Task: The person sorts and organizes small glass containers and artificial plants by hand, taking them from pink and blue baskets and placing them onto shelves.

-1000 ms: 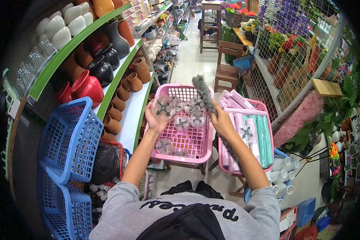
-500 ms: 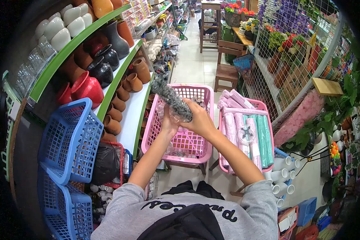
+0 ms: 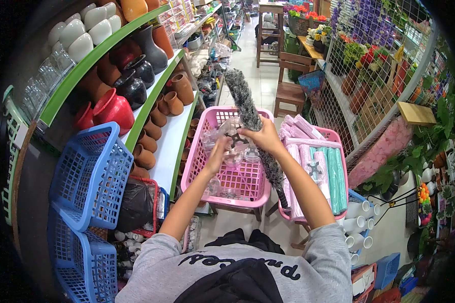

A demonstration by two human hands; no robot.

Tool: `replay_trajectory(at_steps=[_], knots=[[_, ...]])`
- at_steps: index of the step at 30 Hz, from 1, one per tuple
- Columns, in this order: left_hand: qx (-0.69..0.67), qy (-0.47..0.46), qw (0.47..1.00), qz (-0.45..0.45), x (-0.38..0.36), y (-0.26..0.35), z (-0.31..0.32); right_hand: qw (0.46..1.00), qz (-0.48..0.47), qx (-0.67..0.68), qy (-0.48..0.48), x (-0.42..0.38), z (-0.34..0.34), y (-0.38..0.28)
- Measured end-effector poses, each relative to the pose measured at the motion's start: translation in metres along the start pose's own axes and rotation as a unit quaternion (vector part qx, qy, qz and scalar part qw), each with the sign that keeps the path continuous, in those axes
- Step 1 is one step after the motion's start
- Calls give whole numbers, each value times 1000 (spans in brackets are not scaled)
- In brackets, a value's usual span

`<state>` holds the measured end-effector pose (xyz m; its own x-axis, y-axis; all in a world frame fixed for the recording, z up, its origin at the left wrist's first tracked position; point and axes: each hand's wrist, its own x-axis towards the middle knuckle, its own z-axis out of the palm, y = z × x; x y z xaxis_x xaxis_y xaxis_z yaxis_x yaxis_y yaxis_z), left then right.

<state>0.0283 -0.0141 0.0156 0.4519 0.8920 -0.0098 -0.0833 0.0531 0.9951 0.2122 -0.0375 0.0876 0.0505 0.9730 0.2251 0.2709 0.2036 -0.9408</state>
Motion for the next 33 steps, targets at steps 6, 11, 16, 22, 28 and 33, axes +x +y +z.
replay_trajectory(at_steps=[6,11,16,22,28,33], knots=[[243,31,932,268,-1,22,-6,999,16,3,-35,4,7,15],[236,16,919,316,5,22,-10,993,72,84,-41,3,9,16],[307,50,895,319,-1,30,-8,980,166,88,-69,0,5,12],[332,110,889,295,10,16,-15,992,20,-122,25,-9,10,14],[323,50,926,189,18,3,-32,919,-49,-367,-138,-66,25,4],[324,136,912,213,4,10,-23,967,-14,-253,7,-48,2,33]])
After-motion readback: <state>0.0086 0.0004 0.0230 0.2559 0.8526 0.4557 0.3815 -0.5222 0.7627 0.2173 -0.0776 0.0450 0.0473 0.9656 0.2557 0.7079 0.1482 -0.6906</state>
